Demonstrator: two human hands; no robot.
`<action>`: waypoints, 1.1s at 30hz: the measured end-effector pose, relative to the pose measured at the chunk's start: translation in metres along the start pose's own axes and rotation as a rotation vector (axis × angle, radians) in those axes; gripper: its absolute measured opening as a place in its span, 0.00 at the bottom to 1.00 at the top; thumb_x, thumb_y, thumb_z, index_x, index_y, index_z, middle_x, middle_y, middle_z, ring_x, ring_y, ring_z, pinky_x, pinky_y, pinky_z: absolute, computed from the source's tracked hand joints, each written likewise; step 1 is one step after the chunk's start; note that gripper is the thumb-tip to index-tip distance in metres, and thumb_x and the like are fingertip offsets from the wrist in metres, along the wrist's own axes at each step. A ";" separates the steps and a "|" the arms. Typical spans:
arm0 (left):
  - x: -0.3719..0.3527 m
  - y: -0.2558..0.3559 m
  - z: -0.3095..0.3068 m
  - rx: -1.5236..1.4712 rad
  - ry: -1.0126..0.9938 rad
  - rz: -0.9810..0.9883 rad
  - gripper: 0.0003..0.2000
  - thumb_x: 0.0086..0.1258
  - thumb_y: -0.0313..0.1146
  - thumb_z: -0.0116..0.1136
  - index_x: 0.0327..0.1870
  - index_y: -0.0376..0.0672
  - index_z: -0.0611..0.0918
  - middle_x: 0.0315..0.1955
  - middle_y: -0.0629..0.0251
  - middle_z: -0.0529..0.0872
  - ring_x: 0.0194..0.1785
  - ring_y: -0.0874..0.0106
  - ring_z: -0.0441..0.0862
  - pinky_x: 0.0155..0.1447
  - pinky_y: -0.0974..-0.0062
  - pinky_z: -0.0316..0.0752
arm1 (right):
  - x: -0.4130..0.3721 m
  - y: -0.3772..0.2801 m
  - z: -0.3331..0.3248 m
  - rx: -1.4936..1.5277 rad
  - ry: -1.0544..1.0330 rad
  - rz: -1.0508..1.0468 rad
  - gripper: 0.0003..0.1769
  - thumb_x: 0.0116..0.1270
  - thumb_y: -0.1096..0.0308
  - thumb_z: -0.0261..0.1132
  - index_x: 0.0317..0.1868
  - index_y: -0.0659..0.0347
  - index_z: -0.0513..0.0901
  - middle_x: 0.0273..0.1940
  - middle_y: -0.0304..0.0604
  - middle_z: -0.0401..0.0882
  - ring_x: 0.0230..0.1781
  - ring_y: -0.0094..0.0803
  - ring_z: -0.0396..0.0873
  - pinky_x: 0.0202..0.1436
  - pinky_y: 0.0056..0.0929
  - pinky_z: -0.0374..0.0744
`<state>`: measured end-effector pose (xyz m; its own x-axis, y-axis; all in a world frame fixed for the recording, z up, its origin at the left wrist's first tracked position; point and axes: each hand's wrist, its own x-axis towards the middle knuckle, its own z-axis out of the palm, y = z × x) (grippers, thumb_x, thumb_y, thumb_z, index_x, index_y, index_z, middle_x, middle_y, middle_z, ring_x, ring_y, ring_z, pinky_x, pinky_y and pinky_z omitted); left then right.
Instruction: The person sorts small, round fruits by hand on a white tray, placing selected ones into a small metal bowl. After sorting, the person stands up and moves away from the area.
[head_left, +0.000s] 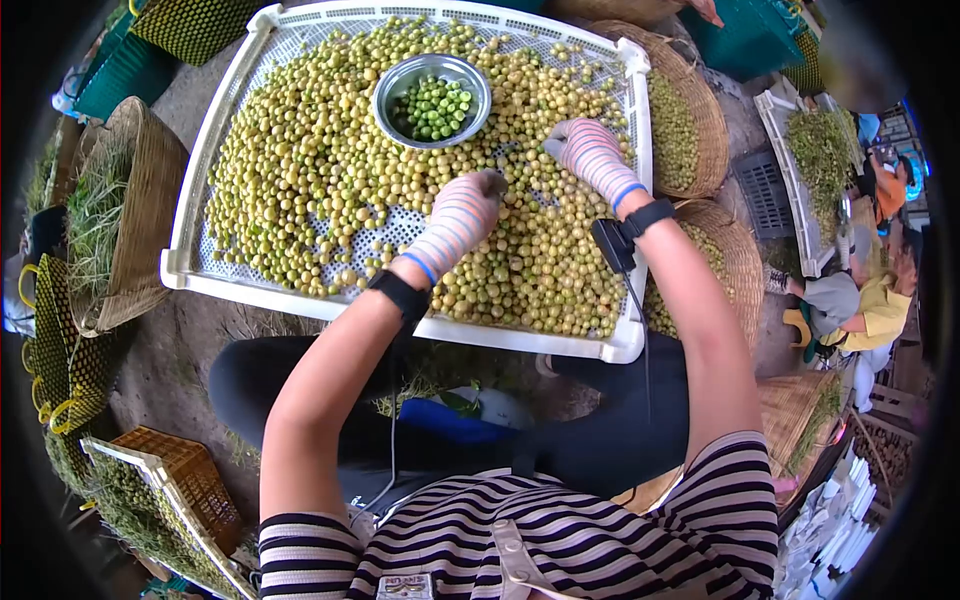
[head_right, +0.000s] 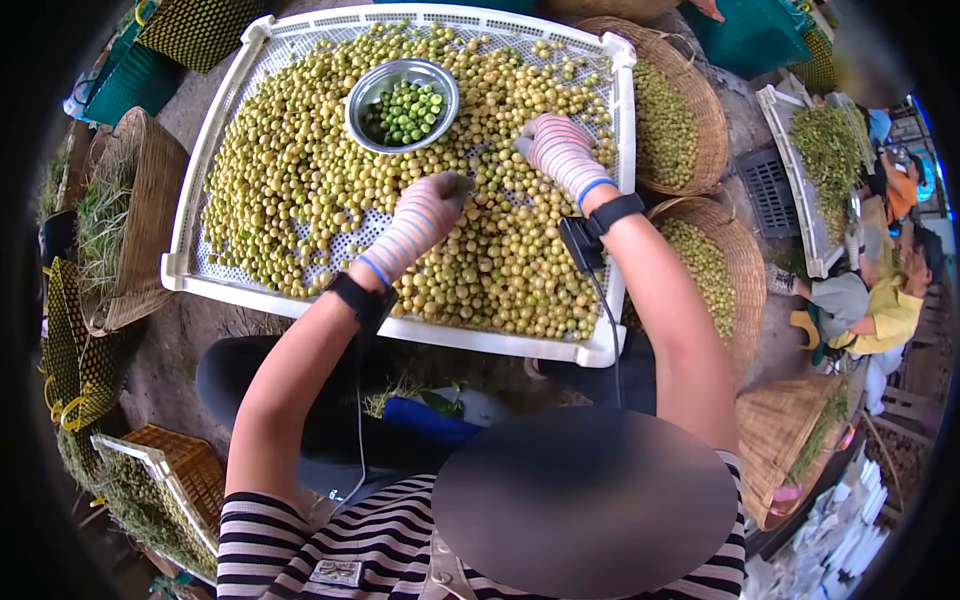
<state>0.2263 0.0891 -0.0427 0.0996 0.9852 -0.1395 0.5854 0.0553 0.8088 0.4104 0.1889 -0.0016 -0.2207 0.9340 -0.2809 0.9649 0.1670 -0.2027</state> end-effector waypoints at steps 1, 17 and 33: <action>0.012 0.007 0.002 0.087 0.018 -0.020 0.12 0.57 0.28 0.54 0.43 0.42 0.82 0.37 0.48 0.83 0.44 0.55 0.81 0.48 0.62 0.75 | 0.005 0.002 0.004 -0.027 -0.039 0.002 0.17 0.60 0.52 0.60 0.39 0.55 0.85 0.39 0.49 0.83 0.41 0.45 0.80 0.48 0.43 0.77; 0.085 0.039 0.015 0.796 -0.247 -0.131 0.10 0.55 0.33 0.62 0.38 0.44 0.83 0.35 0.56 0.85 0.43 0.58 0.82 0.44 0.62 0.78 | 0.020 0.005 0.036 -0.345 0.086 -0.309 0.11 0.59 0.63 0.60 0.37 0.58 0.85 0.38 0.48 0.82 0.40 0.44 0.82 0.43 0.43 0.80; 0.012 0.006 0.008 -1.404 -0.230 -0.632 0.12 0.72 0.41 0.44 0.39 0.43 0.77 0.27 0.67 0.80 0.26 0.73 0.77 0.26 0.80 0.69 | 0.010 0.023 0.007 0.211 0.032 -0.479 0.13 0.59 0.65 0.64 0.45 0.57 0.81 0.45 0.46 0.79 0.41 0.42 0.79 0.49 0.36 0.77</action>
<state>0.2370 0.0996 -0.0438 0.3299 0.7060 -0.6267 -0.6032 0.6683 0.4353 0.4290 0.2001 -0.0156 -0.6225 0.7783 -0.0817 0.7062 0.5137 -0.4873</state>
